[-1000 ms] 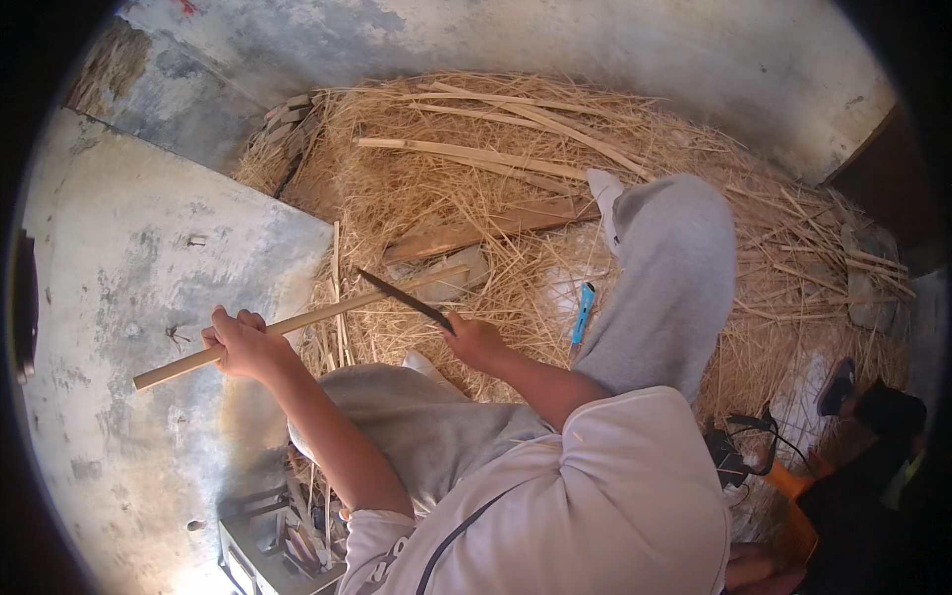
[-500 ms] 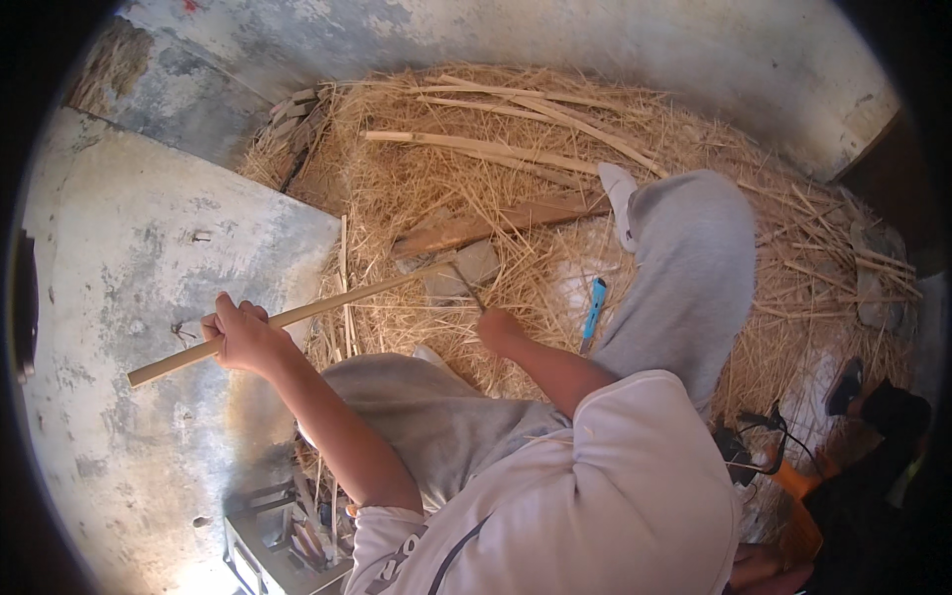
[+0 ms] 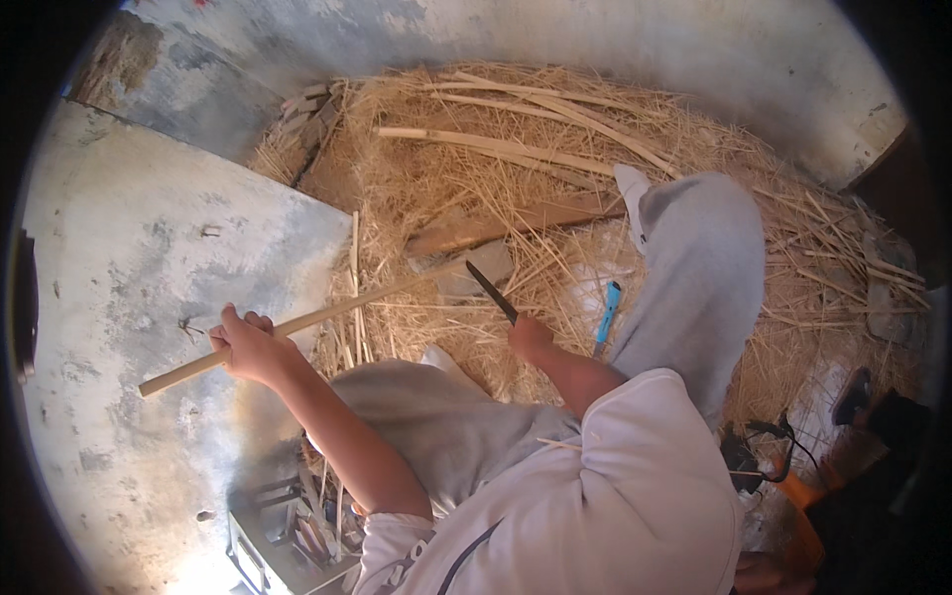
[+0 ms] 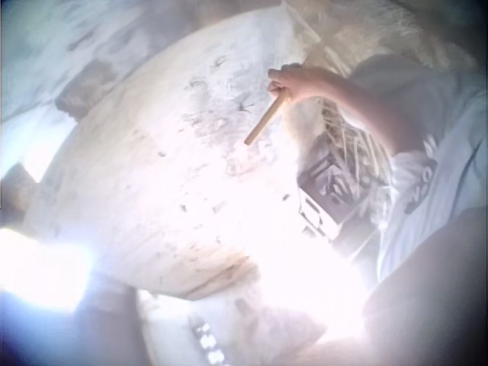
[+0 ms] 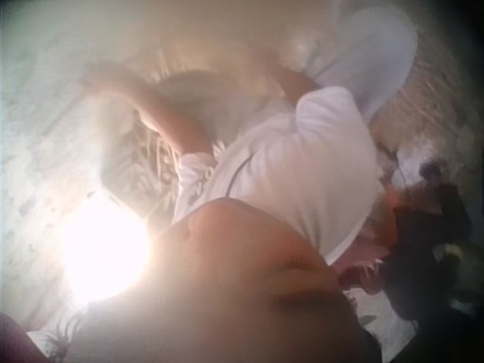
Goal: The person sits on a straw-covered floor and uses a utility knife to split a long bamboo stick into thin strips. They repeatedly scrape and shave the bamboo, then switch to a larger knife to continue splitting. The person handles multiple bamboo pieces and places finished strips aside.
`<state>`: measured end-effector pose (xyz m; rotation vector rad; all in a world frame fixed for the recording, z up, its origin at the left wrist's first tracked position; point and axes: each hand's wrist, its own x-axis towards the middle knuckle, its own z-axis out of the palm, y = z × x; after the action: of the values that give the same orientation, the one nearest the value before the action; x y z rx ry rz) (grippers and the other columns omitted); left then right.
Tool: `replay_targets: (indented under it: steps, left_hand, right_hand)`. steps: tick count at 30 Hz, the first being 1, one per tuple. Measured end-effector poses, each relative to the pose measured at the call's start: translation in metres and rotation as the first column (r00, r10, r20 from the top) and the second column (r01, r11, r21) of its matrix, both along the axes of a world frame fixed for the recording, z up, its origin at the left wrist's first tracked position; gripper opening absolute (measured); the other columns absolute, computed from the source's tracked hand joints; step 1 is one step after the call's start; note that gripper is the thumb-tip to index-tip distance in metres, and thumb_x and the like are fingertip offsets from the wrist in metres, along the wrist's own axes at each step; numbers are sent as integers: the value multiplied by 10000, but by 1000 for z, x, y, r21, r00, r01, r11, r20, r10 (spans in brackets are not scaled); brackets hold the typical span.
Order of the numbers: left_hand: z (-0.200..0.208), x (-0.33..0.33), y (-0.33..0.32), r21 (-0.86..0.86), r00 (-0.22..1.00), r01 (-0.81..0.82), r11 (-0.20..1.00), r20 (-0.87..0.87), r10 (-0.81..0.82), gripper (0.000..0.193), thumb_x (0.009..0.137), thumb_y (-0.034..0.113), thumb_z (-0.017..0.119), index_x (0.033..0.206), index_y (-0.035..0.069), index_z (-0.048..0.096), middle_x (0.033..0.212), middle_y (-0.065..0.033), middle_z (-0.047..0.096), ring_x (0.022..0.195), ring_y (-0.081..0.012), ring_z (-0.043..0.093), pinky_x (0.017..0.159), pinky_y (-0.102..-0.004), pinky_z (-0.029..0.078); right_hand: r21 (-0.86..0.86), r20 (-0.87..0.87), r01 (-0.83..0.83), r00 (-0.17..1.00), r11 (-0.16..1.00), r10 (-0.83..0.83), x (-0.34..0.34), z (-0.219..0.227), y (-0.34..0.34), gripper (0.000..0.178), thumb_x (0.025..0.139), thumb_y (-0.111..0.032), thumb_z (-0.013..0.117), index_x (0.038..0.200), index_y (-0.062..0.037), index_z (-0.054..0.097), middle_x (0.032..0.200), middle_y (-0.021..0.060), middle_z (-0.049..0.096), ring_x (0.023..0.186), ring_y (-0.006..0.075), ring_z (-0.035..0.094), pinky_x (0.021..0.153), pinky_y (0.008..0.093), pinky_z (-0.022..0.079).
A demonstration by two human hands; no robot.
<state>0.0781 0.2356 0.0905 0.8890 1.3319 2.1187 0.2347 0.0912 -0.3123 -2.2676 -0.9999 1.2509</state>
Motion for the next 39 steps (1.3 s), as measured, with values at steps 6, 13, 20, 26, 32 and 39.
replay_targets:
  steps: [6,13,20,26,32,39]
  left_hand:
    - [4,-7,-10,96,993,72,993,82,-80,397,895,-4,633,719,162,318,558,49,270,454,-68,253,438,-260,188]
    - [24,-33,-21,275,962,95,957,222,-159,454,888,39,655,671,178,282,544,62,157,491,-90,137,489,-296,141]
    - [27,-55,-11,368,852,132,920,432,-295,527,908,155,657,654,201,198,545,56,130,502,-100,102,485,-301,113]
    - [15,-86,3,510,682,238,827,518,-516,547,917,176,663,625,198,200,518,61,139,473,-93,107,449,-283,126]
    - [13,-89,6,555,603,212,804,573,-555,544,919,171,662,607,196,216,509,54,155,462,-100,95,444,-286,125]
    - [14,-95,1,573,587,151,805,604,-540,532,920,161,639,655,181,178,550,39,131,476,-118,103,443,-291,125]
  right_hand:
    - [-157,104,-282,948,947,299,20,16,-24,422,1017,-357,465,1128,7,648,945,168,700,844,350,694,772,493,537]
    - [-124,722,143,692,982,-10,89,-35,-60,293,949,-267,563,1191,-134,658,1179,133,653,1173,318,570,941,493,467]
    - [-560,592,-520,294,645,750,120,-57,-69,263,927,-224,592,1166,-180,692,1222,67,637,1213,288,523,952,568,402]
    - [-549,483,-676,224,492,847,127,-37,-32,228,868,-298,692,1048,-178,762,1146,52,690,1162,266,575,935,505,441]
    - [-469,463,-809,116,353,879,142,98,38,328,862,-378,663,1025,-112,761,1015,94,733,977,303,677,804,474,521]
    - [152,397,-651,729,743,558,178,243,49,320,906,-302,539,1017,-35,677,997,167,727,860,332,710,787,523,535]
